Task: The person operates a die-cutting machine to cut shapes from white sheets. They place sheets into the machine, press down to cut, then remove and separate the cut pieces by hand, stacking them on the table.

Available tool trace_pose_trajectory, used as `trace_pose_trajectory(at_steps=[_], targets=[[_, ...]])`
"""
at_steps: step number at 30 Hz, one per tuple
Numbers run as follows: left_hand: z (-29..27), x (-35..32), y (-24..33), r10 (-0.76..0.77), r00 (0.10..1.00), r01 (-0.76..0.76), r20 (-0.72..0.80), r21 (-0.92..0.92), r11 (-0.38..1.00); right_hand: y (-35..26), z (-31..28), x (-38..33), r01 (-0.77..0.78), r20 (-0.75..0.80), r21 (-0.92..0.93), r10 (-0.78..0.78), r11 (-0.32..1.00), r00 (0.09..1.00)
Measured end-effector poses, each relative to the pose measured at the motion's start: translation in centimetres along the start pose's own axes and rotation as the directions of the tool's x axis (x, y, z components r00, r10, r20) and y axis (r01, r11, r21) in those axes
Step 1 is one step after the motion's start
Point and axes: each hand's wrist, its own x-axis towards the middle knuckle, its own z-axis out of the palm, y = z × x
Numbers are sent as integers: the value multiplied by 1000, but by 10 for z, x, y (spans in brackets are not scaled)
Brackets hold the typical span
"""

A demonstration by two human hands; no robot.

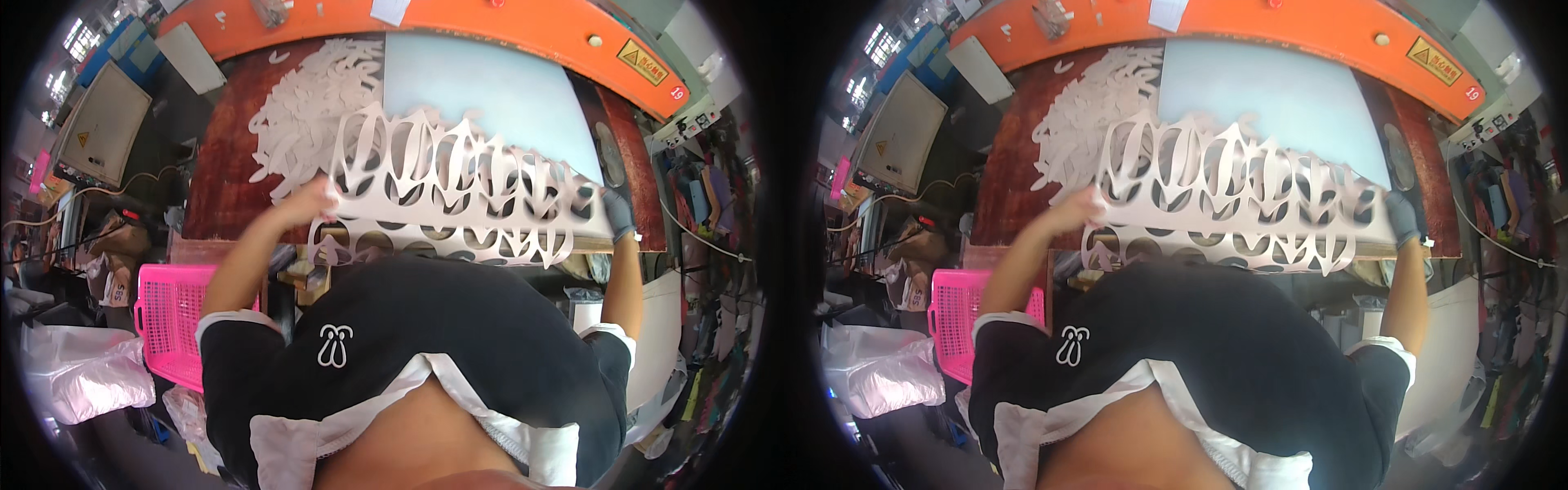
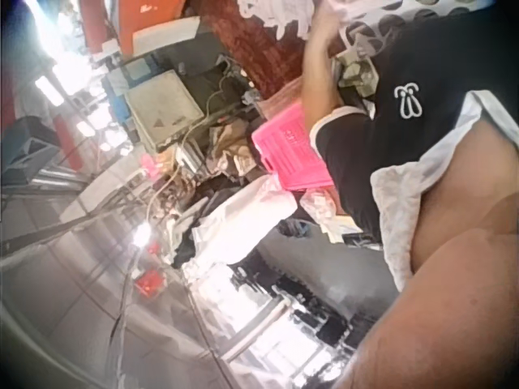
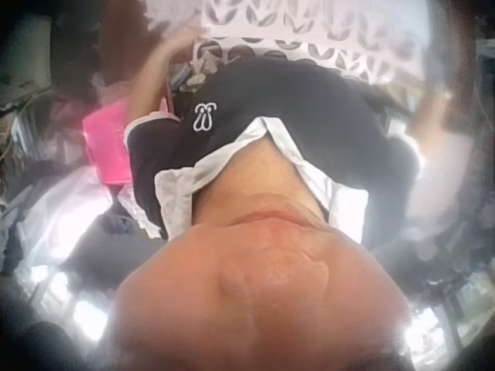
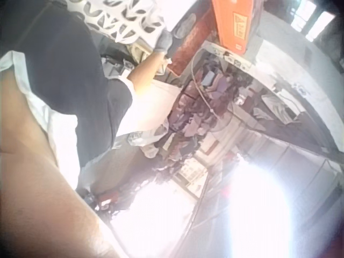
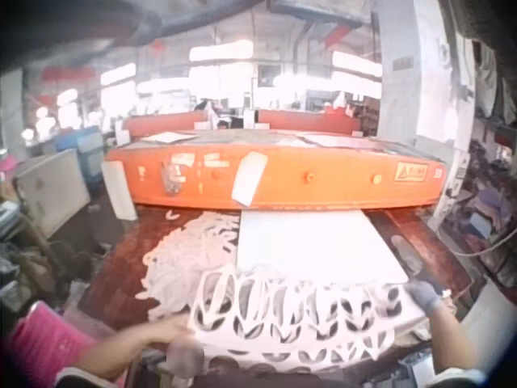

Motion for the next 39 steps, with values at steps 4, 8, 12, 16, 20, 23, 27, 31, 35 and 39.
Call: trace_pose_trajectory(at_steps=[4, 8, 12, 16, 20, 23, 27, 31, 35, 39], targets=[[22, 25, -62, 99, 985, -55, -139, 291, 955, 84, 36, -22, -187, -190, 33, 190, 982, 963], [-11, 13, -5, 185, 840, 249, -510, 666, 703, 69, 70, -14, -60, -305, 141, 101, 988, 947], [15, 34, 62, 748, 628, -273, -218, 838, 473, 43, 95, -21, -69, -454, -112, 10, 991, 891], [71, 105, 69, 832, 488, -492, 264, 871, 13, 36, 106, -39, -154, -549, -354, -72, 922, 833], [79, 152, 55, 729, 609, -458, 312, 889, 3, 29, 106, -40, -141, -582, -360, -104, 922, 807], [74, 167, 45, 745, 591, -507, 309, 861, 44, 24, 106, -35, -194, -603, -390, -91, 900, 793], [66, 183, 34, 882, 364, -568, 300, 822, -45, 22, 111, -28, -218, -613, -394, -78, 893, 786], [50, 190, 40, 921, 389, -686, 25, 676, 271, 23, 117, -21, -240, -599, -382, -41, 892, 800], [-2, 187, 76, 604, 642, -575, -472, 225, 787, 25, 123, -19, -218, -641, -395, -97, 892, 762], [-94, 193, 84, 543, 542, -674, -641, 54, 737, 30, 128, -21, -244, -607, -399, -55, 884, 793]])
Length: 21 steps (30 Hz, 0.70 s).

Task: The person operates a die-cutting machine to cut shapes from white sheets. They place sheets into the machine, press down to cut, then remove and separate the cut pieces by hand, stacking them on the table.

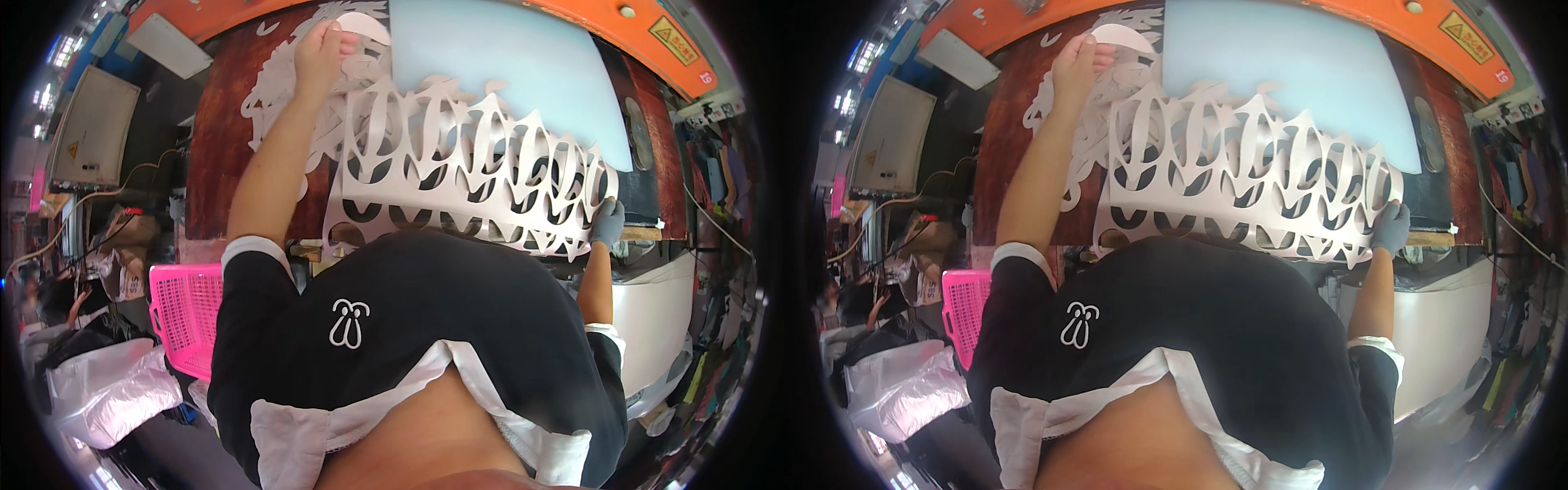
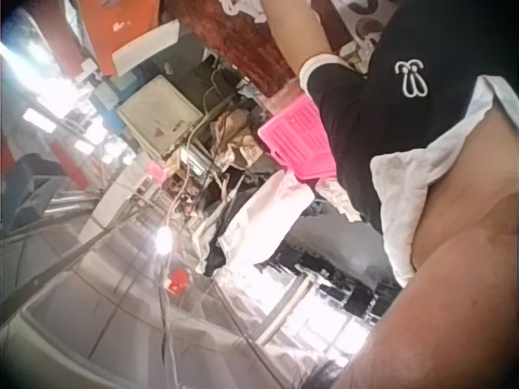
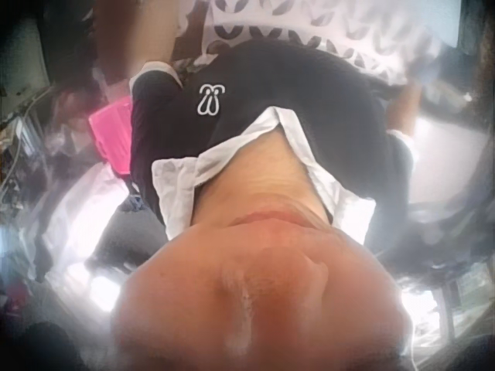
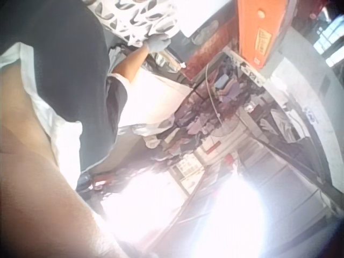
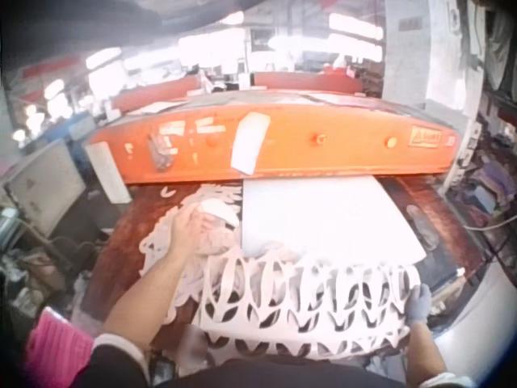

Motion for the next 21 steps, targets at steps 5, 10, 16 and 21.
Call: trace_pose_trajectory(at_steps=[5, 10, 16, 21], targets=[[-62, -22, -69, 79, 997, -68, 11, 642, 764, -3, 1, -5, 49, -32, -14, -49, 999, 998], [-97, -111, -69, -309, 926, 281, 216, 149, 948, -11, -1, -8, 41, -51, -62, -44, 997, 998], [-79, -165, -40, -618, 710, 657, 338, -2, 753, -7, 9, -5, 19, -35, -27, -20, 999, 999], [-50, -153, -27, -402, 810, 372, 427, 155, 915, 14, -12, 24, -145, 403, 335, -3, 931, 915]])
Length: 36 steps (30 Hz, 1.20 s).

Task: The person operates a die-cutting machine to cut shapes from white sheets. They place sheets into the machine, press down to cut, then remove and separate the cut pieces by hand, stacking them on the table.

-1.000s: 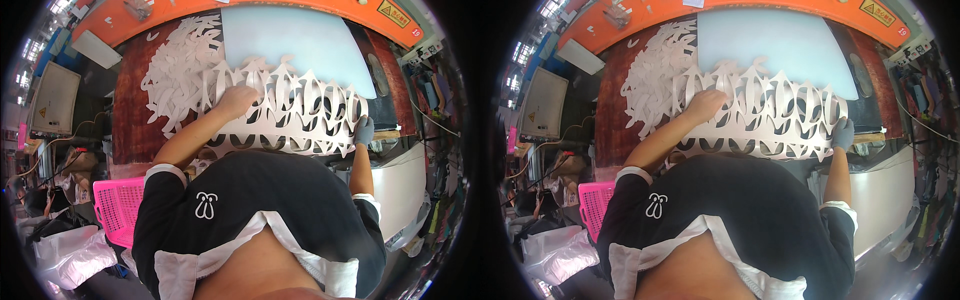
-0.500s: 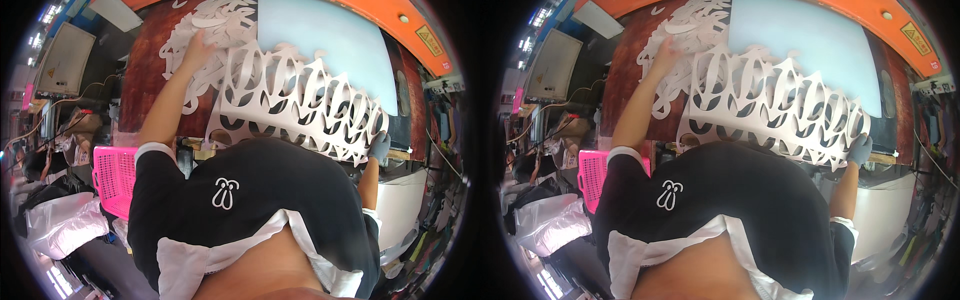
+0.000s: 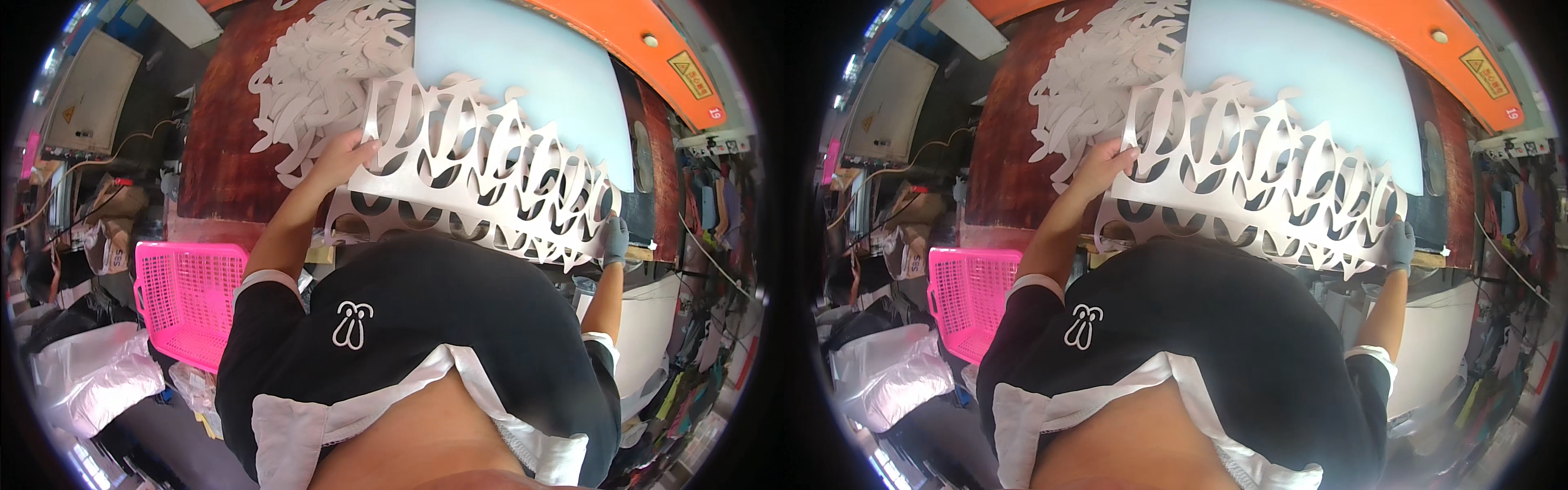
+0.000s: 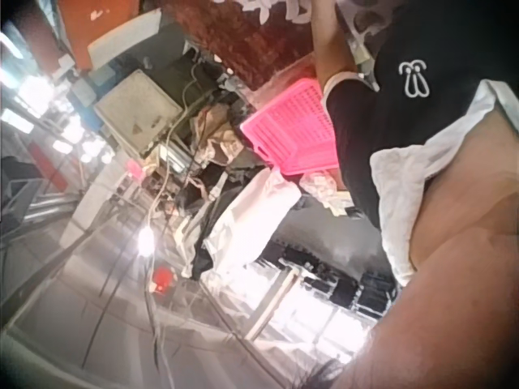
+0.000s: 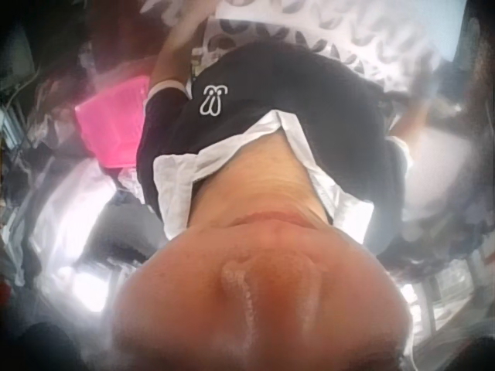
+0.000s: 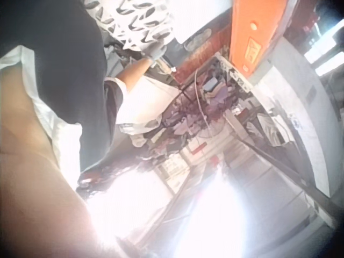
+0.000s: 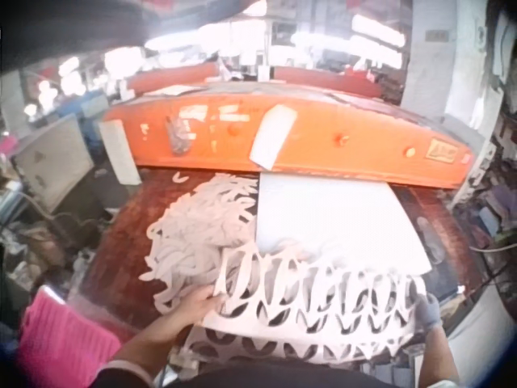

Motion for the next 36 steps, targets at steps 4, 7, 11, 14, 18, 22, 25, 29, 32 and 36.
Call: trace_pose_trajectory(at_steps=[4, 7, 11, 14, 18, 22, 25, 29, 32, 36], targets=[[-4, 15, 37, 51, 997, -56, -62, -87, 995, 16, -42, -14, -225, 343, 343, 101, 912, 934], [-4, 25, 70, 162, 983, -166, -89, -36, 985, 16, -44, -40, -331, 520, 344, 115, 879, 846], [-6, 40, 146, 420, 906, -413, -54, 98, 905, -56, -68, -55, -62, 151, 459, -9, 886, 989], [-19, 50, 235, 389, 914, -406, -117, -221, 887, -134, -137, -58, 120, 7, 811, -214, 573, 977], [-13, 8, 292, 500, 831, -557, -244, -355, 751, -159, -235, -85, 257, -53, 901, -501, 349, 864], [-5, -19, 290, 485, 821, -568, -301, -350, 745, -134, -265, -124, 381, -240, 841, -367, 383, 899], [-10, 5, 282, 502, 841, -540, -200, -358, 762, -135, -259, -129, 396, -169, 846, -524, 358, 835], [-29, 28, 281, 459, 870, -493, -182, -305, 814, -129, -263, -120, 308, -100, 917, -600, 253, 793], [-19, 30, 289, 416, 885, -463, -209, -292, 837, -115, -273, -111, 356, -177, 901, -539, 248, 823], [12, 49, 305, 385, 908, -417, -165, -255, 872, -135, -264, -109, 182, 44, 928, -579, 325, 814]])
